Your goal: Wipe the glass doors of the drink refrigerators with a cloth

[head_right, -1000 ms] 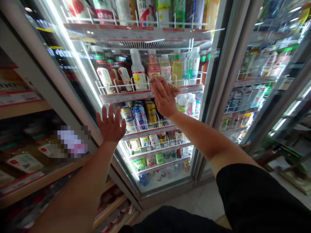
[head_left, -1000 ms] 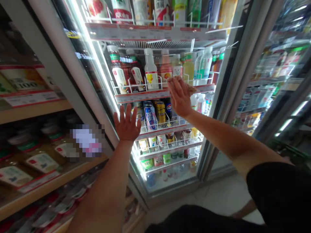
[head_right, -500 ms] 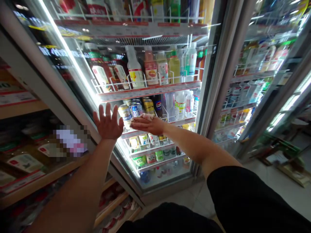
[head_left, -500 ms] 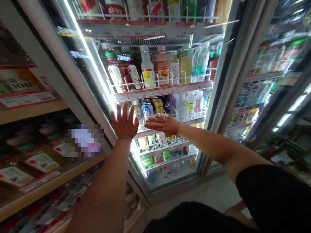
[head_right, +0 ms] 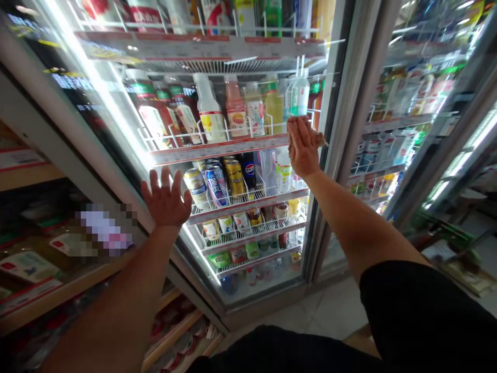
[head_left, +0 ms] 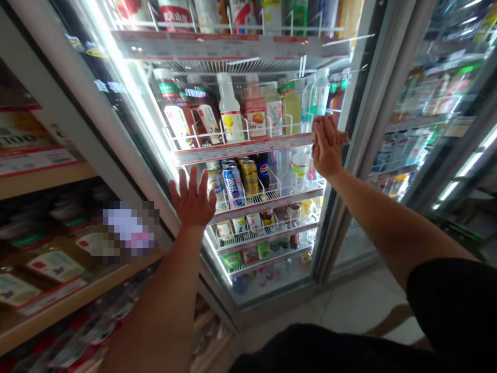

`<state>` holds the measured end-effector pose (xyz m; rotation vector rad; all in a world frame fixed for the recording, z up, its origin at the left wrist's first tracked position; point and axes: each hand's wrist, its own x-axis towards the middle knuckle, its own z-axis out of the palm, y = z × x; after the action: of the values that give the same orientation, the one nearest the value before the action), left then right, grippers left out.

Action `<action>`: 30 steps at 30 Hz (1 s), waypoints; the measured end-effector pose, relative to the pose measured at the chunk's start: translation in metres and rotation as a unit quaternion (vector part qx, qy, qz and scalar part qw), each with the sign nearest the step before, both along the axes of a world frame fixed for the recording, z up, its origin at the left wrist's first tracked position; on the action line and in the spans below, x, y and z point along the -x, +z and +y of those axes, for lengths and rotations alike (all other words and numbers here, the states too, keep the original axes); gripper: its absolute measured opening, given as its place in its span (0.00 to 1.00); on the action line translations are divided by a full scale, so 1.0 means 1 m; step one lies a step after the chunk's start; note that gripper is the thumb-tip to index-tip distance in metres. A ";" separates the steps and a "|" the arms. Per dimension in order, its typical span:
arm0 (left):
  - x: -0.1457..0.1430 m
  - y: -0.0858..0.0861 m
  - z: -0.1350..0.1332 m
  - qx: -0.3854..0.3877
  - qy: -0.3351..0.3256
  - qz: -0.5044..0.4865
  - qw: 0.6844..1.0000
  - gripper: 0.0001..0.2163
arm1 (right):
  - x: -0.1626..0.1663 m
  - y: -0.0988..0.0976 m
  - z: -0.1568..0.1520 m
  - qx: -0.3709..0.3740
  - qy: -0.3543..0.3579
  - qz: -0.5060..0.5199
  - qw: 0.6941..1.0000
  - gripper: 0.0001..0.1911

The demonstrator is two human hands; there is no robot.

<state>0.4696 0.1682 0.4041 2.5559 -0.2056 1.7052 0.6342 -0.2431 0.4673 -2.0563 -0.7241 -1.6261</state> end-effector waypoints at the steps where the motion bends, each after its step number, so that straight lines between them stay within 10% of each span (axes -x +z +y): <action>1: 0.000 0.000 -0.001 0.005 -0.001 0.004 1.000 0.28 | -0.002 -0.005 -0.003 -0.032 -0.012 0.007 0.999 0.31; 11: 0.002 0.001 -0.004 0.024 -0.007 0.004 1.000 0.27 | 0.000 -0.055 0.015 -0.192 -0.037 0.019 0.980 0.34; 22: 0.001 -0.004 0.004 -0.037 0.004 -0.017 0.999 0.29 | 0.067 -0.105 0.141 0.051 0.114 -0.013 0.992 0.42; 30: 0.000 -0.011 0.016 -0.058 -0.048 -0.045 0.996 0.34 | 0.120 -0.095 0.236 0.183 0.261 0.077 0.945 0.46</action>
<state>0.4695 0.1838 0.3929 2.5028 -0.4371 1.8246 0.5143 -0.0068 0.3718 -1.9588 -1.4544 -1.0793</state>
